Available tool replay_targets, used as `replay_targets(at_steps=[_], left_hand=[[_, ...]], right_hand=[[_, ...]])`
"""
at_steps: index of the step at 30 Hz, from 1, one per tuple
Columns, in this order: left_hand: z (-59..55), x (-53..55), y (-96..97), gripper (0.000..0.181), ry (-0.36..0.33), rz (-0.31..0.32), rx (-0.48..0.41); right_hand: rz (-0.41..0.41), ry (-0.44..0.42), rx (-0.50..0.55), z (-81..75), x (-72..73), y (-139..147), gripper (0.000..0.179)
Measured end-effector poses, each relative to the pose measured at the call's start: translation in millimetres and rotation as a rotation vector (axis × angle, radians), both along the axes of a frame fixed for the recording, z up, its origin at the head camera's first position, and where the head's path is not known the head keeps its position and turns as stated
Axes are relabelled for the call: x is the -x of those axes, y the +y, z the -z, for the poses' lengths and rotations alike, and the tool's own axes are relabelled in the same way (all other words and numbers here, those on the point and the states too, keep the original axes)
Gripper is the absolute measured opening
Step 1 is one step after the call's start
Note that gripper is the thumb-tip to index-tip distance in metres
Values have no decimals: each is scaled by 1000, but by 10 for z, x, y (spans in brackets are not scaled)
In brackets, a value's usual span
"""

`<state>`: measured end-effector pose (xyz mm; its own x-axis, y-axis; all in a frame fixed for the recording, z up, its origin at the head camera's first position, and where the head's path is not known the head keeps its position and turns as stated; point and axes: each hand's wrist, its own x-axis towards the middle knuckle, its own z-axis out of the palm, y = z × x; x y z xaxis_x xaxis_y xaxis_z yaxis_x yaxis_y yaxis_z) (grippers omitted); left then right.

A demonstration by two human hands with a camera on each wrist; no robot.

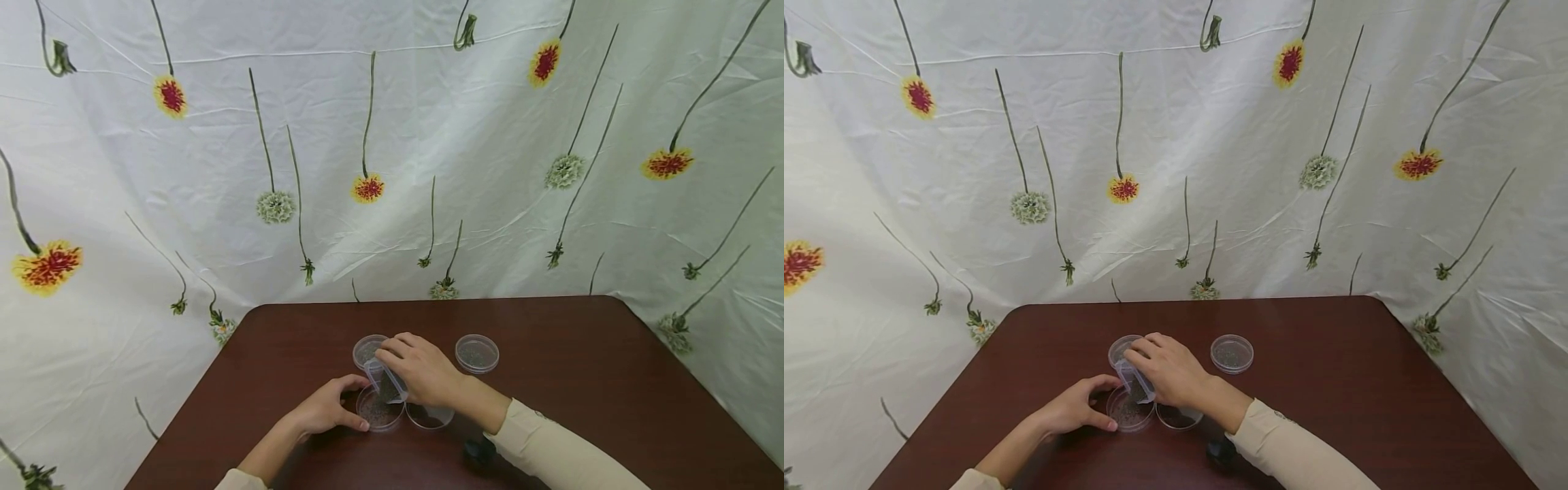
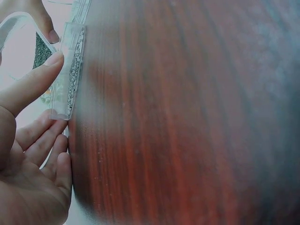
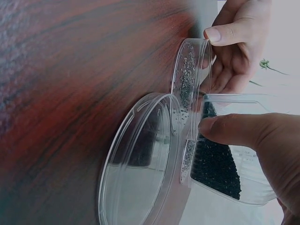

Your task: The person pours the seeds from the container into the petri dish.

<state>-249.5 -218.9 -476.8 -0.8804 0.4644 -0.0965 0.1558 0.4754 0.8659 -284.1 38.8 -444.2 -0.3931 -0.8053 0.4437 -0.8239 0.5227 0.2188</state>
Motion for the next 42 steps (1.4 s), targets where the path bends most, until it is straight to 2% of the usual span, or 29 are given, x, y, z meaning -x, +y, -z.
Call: replay_targets(at_steps=[11,28,31,34,38,42], left_hand=[[17,-42,-22,75,-13,-7,-6],[14,-23,-22,74,-1,-8,-13],[17,-24,-26,74,-1,-9,-15],[24,-20,-27,73,2,-9,-18],[32,1,-28,70,8,-12,-25],[31,8,-12,69,0,-20,-29]], right_hand=[[-11,26,-42,12,-29,-36,85],[-4,10,-49,-10,-34,-41,86],[10,-38,-29,4,-24,-31,87],[44,-129,8,21,-9,-1,90],[72,-246,79,35,9,43,94],[75,-323,164,58,22,80,94]])
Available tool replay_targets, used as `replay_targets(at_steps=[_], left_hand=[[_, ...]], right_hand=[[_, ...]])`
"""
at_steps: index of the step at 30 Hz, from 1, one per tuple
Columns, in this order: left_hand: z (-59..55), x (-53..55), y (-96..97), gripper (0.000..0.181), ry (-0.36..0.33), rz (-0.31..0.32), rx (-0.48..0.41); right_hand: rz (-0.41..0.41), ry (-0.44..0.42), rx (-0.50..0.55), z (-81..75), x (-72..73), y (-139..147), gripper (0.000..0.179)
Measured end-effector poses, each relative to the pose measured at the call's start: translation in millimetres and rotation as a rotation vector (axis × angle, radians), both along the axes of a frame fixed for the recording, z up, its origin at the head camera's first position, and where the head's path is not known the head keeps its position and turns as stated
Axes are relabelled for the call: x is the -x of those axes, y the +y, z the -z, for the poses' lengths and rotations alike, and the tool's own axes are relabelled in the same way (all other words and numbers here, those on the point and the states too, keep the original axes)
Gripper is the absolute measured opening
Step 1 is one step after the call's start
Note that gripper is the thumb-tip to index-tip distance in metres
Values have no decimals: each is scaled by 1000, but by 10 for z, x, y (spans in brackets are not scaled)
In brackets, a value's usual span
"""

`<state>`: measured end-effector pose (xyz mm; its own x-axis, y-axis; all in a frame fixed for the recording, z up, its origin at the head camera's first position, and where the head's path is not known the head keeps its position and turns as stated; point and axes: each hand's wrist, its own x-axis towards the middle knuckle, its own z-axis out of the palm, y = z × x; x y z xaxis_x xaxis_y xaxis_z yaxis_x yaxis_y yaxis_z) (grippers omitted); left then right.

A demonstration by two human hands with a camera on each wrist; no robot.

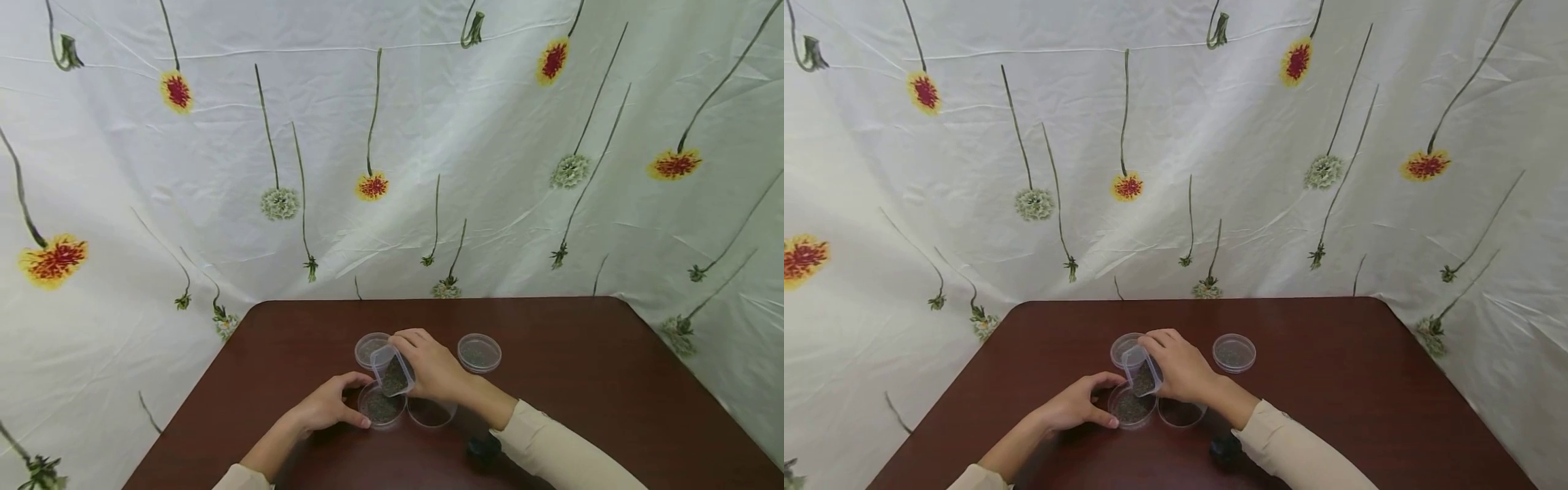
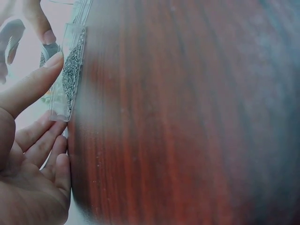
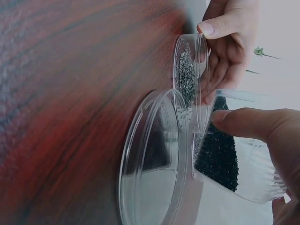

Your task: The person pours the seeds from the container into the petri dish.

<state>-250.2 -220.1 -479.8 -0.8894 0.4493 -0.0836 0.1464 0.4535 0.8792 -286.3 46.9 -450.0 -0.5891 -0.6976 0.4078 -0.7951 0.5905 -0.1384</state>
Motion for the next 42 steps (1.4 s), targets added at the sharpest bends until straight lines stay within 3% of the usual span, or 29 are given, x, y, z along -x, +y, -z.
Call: replay_targets(at_steps=[8,21,37,42], left_hand=[[0,5,23,69,16,11,7],[4,3,4,67,12,12,-11],[10,17,8,69,11,18,-19],[18,19,0,69,12,25,-20]], right_hand=[[52,-142,132,70,64,53,94],[52,-351,361,131,172,119,91],[63,-433,459,121,159,165,92],[75,-503,506,115,130,163,93]])
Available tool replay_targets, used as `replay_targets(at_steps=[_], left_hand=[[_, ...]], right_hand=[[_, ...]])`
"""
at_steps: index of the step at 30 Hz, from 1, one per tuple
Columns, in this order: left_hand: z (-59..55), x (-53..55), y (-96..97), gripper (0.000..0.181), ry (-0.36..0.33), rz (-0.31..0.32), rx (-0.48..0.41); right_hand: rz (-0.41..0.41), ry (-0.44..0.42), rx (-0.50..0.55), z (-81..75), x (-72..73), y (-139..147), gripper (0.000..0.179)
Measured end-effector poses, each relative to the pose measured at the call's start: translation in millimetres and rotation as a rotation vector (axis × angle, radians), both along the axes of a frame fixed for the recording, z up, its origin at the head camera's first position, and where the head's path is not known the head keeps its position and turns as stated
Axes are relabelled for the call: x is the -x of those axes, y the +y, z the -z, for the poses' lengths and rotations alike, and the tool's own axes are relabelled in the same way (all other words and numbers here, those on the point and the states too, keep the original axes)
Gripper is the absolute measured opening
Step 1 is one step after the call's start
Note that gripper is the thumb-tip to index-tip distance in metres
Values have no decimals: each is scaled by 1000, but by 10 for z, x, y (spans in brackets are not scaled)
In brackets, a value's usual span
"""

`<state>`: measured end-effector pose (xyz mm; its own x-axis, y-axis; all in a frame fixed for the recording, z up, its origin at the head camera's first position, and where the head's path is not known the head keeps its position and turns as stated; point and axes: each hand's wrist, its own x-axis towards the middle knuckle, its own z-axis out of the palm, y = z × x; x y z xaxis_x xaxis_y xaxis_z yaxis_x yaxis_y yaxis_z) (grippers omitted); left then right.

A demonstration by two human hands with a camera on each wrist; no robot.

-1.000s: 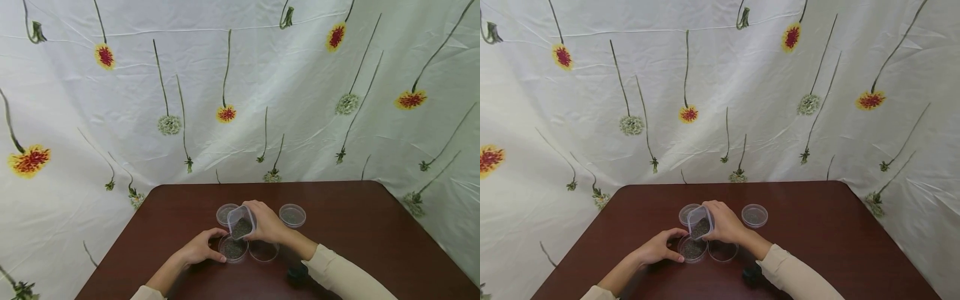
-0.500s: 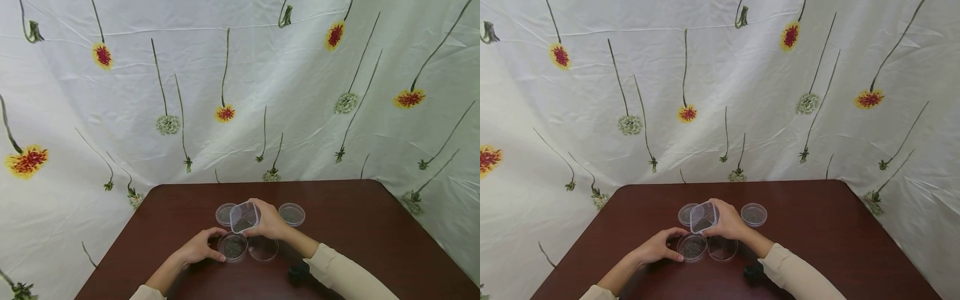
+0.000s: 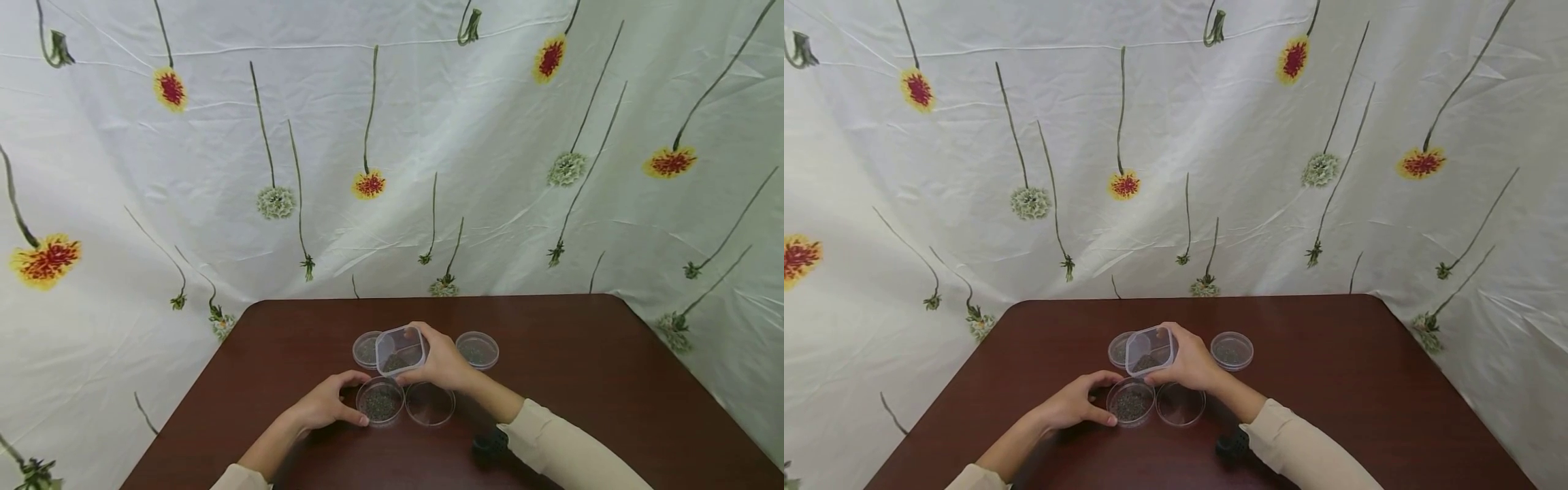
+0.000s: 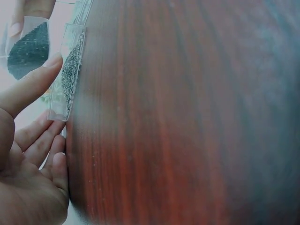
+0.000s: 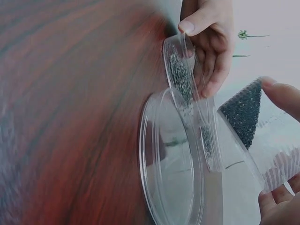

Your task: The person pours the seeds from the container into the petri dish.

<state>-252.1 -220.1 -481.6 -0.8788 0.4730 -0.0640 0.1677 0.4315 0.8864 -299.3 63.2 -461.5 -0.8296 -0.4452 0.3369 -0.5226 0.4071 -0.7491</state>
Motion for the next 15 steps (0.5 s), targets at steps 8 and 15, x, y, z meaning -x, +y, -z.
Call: replay_targets(at_steps=[8,15], left_hand=[[0,1,6,70,8,5,16],[-3,7,1,69,-5,7,7]], right_hand=[[-99,-333,329,-22,-35,-29,80],[-166,-649,633,-115,-156,-92,69]])
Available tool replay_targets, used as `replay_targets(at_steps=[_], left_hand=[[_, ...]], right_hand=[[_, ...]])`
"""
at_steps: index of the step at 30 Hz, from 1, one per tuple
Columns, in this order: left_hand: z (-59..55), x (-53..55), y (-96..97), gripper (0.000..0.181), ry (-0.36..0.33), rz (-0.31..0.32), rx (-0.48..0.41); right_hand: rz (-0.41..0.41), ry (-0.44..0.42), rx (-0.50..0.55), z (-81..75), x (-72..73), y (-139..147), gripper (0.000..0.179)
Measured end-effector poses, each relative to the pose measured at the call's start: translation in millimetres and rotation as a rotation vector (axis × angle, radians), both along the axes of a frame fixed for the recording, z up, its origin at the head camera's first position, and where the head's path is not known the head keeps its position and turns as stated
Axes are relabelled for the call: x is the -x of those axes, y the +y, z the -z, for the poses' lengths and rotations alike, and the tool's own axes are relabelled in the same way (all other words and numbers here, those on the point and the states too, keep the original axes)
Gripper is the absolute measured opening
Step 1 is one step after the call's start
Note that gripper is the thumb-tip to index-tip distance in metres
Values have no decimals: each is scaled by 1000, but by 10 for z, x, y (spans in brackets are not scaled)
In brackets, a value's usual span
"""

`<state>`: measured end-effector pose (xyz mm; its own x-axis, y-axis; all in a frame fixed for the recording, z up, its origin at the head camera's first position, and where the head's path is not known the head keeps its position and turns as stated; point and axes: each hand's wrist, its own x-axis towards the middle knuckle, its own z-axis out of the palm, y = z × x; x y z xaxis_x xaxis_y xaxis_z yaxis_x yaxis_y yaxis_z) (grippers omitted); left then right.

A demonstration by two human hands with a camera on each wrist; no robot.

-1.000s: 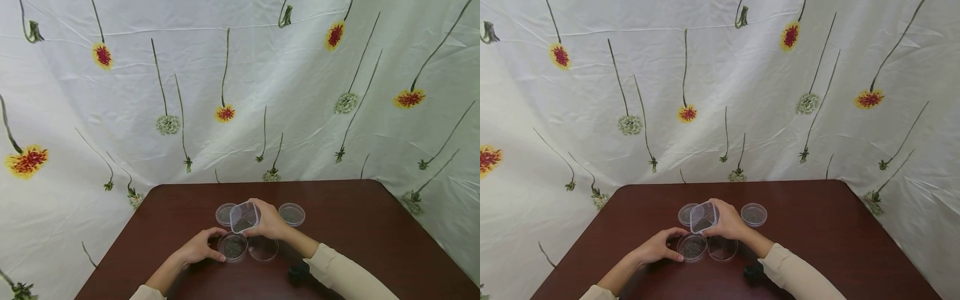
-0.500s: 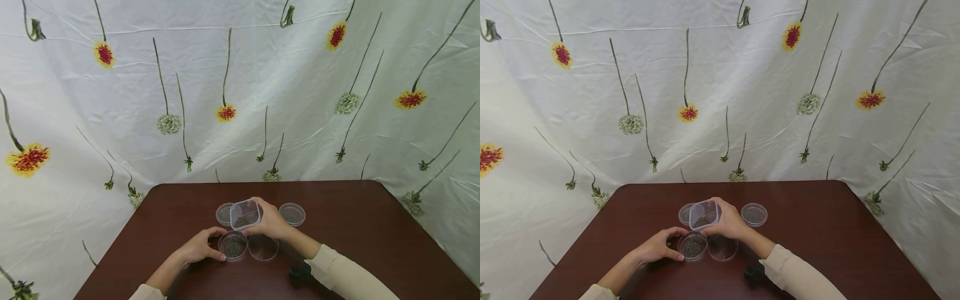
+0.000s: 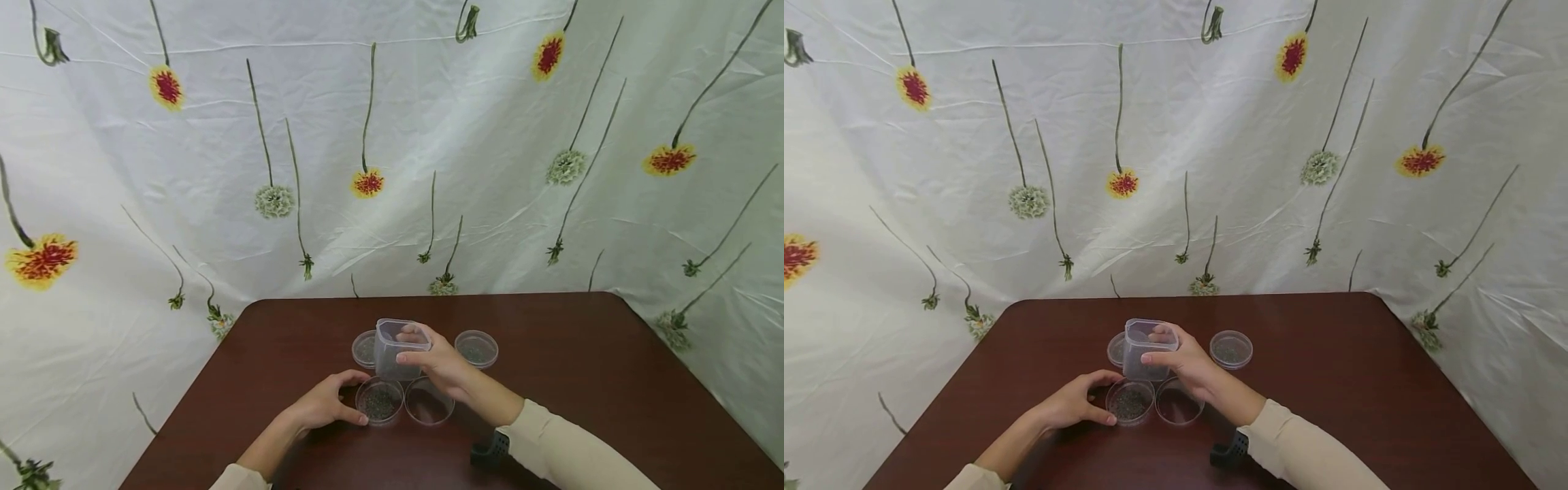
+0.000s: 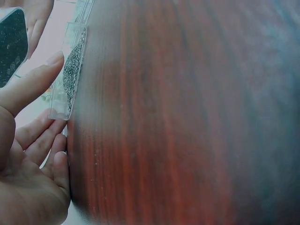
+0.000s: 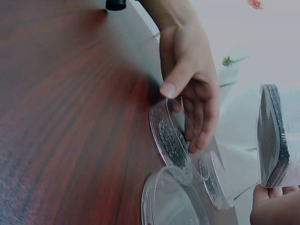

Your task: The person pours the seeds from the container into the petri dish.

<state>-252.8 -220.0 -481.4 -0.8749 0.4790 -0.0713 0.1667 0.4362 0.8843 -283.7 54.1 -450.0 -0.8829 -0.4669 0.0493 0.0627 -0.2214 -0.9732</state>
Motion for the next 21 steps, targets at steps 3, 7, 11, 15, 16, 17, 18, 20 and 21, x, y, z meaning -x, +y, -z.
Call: replay_targets(at_steps=[3,7,11,15,16,17,18,20,21], left_hand=[[1,10,-4,69,2,4,-2],[9,14,-5,69,1,3,-4],[9,1,-6,70,-7,-2,-9],[1,-19,-8,72,-16,-8,-17],[-2,-24,-9,72,-19,-9,-19],[-3,-27,-9,72,-20,-10,-20],[-4,-30,-9,73,-21,-10,-22],[-4,-34,-9,73,-21,-12,-22],[-4,-35,-10,73,-21,-12,-20]], right_hand=[[3,22,0,-27,-23,-5,68],[14,101,-58,-62,-15,55,71],[26,180,-130,-127,8,191,78],[49,224,-161,-174,57,369,82],[60,238,-174,-182,74,421,83],[68,250,-185,-194,92,476,84],[78,265,-204,-201,110,535,86],[104,291,-243,-214,151,665,87],[119,304,-264,-218,172,734,86]])
